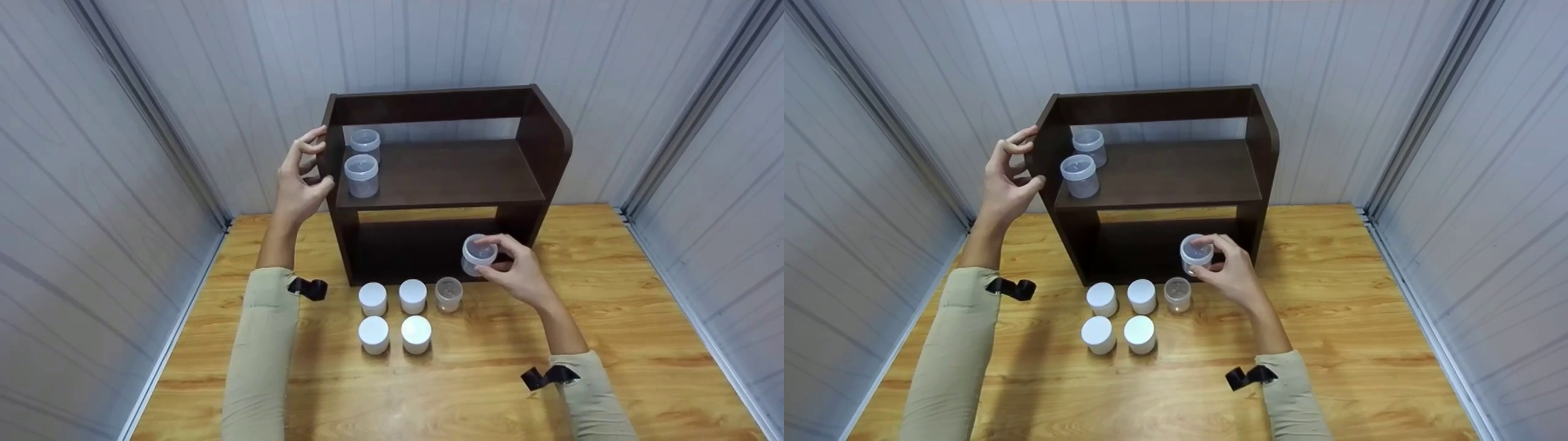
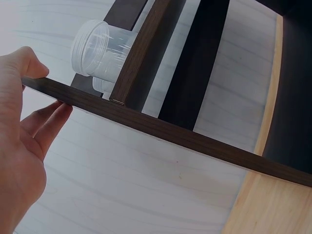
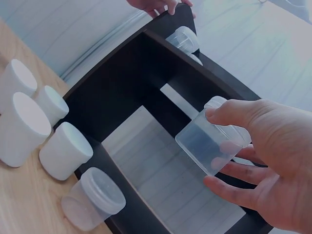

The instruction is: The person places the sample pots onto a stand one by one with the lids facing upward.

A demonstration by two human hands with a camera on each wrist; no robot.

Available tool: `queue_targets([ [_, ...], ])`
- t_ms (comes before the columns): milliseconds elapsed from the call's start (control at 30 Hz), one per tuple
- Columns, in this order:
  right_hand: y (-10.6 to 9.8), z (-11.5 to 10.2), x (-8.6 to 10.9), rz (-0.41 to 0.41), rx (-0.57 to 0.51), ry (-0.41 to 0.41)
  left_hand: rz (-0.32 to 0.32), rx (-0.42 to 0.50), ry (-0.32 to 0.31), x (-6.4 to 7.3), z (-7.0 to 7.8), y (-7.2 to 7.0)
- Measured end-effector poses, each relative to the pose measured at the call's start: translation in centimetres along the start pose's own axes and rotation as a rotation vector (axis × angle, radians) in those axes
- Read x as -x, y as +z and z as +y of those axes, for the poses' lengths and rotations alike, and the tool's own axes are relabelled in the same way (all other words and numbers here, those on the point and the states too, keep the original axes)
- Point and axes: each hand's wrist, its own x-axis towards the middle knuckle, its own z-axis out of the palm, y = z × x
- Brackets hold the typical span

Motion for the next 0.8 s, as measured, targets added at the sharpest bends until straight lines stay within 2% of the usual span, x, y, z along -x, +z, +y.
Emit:
queue_targets([
  [400,-1.0,-3.1,-1.4,-0.024,0.038,-0.025,-0.001,-0.010,-0.019,0.1,-0.1,0.3],
  [800,-1.3,-6.1,-3.6,-0.038,-0.032,-0.057,0.004,0.033,-0.004,0.0,-0.2,0.4],
])
